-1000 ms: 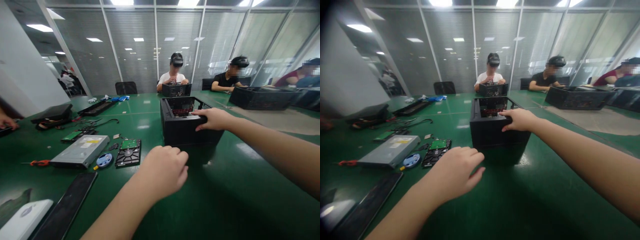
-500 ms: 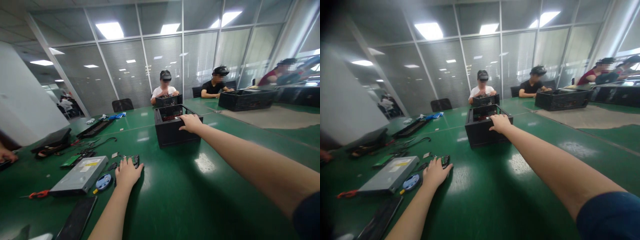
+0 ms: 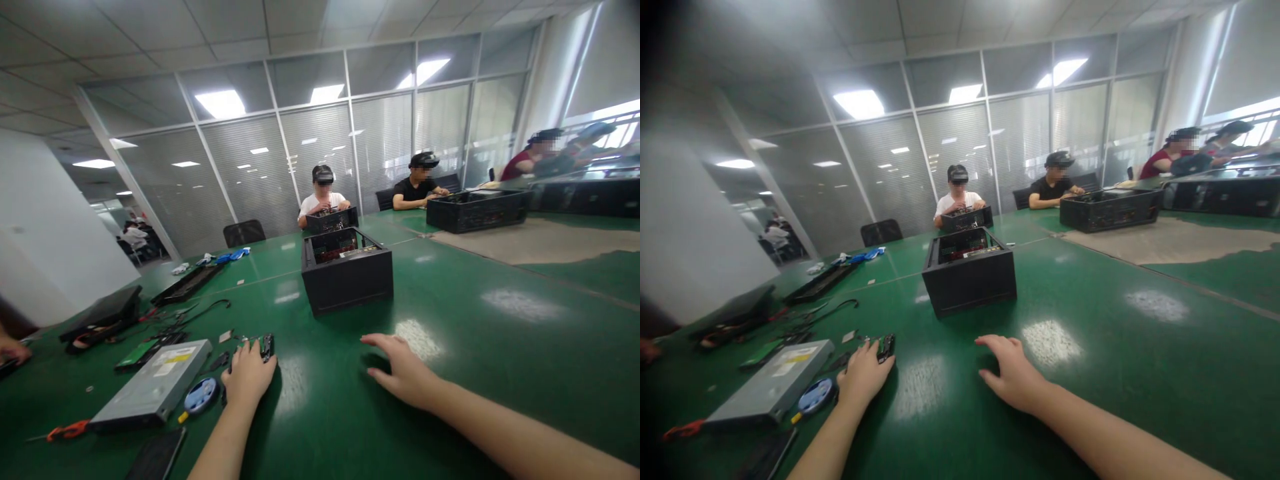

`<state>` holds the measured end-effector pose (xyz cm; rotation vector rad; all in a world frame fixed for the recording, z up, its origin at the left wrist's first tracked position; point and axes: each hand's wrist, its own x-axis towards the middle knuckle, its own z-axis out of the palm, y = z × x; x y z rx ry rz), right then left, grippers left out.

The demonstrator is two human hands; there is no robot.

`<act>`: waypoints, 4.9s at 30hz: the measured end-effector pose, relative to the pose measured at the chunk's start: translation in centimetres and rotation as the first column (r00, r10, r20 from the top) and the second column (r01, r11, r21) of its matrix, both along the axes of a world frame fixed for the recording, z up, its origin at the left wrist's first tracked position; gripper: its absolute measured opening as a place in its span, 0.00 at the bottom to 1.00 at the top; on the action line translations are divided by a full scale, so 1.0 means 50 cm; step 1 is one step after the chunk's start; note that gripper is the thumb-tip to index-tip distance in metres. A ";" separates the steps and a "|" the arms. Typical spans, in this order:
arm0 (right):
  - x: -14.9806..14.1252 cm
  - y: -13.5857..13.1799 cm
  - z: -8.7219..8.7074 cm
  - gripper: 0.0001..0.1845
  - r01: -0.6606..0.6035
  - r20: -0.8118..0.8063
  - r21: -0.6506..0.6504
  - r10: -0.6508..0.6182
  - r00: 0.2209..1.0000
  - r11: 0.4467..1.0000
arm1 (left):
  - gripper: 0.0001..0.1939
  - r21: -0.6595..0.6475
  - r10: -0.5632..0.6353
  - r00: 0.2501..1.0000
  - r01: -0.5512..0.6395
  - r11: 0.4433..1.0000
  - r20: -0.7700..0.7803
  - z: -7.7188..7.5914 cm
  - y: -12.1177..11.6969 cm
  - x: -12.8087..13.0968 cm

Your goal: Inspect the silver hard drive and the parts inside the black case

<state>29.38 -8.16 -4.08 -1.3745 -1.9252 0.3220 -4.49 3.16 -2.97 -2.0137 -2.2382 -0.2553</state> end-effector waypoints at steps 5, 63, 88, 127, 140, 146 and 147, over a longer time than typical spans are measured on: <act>0.011 0.022 -0.009 0.22 -0.044 -0.047 0.056 0.046 0.998 0.997 | 0.32 -0.033 -0.160 0.987 0.160 0.987 -0.011 0.010 -0.023 0.026; -0.002 0.024 -0.005 0.12 -0.052 -0.218 -0.131 0.023 0.976 0.990 | 0.47 0.002 -0.483 0.872 0.484 0.875 0.081 0.017 -0.160 0.209; -0.043 0.012 -0.009 0.23 -0.559 -0.930 -0.246 -0.030 0.366 0.792 | 0.44 0.383 -0.684 0.725 0.612 0.692 0.075 0.042 -0.189 0.239; -0.024 0.011 -0.005 0.18 -0.596 -0.979 -0.202 -0.155 0.130 0.777 | 0.57 0.387 -0.729 0.643 0.627 0.676 0.234 0.035 -0.150 0.201; -0.023 0.015 -0.008 0.29 -0.604 -0.988 -0.141 -0.148 0.039 0.784 | 0.28 0.187 -0.439 0.337 0.575 0.797 0.833 0.025 -0.131 0.217; -0.022 0.012 -0.002 0.29 -0.618 -0.988 -0.153 -0.133 0.078 0.771 | 0.27 0.213 -0.470 0.351 0.570 0.793 0.810 0.025 -0.138 0.217; -0.022 0.012 -0.001 0.28 -0.617 -0.988 -0.155 -0.132 0.082 0.771 | 0.27 0.212 -0.470 0.356 0.568 0.795 0.808 0.025 -0.139 0.218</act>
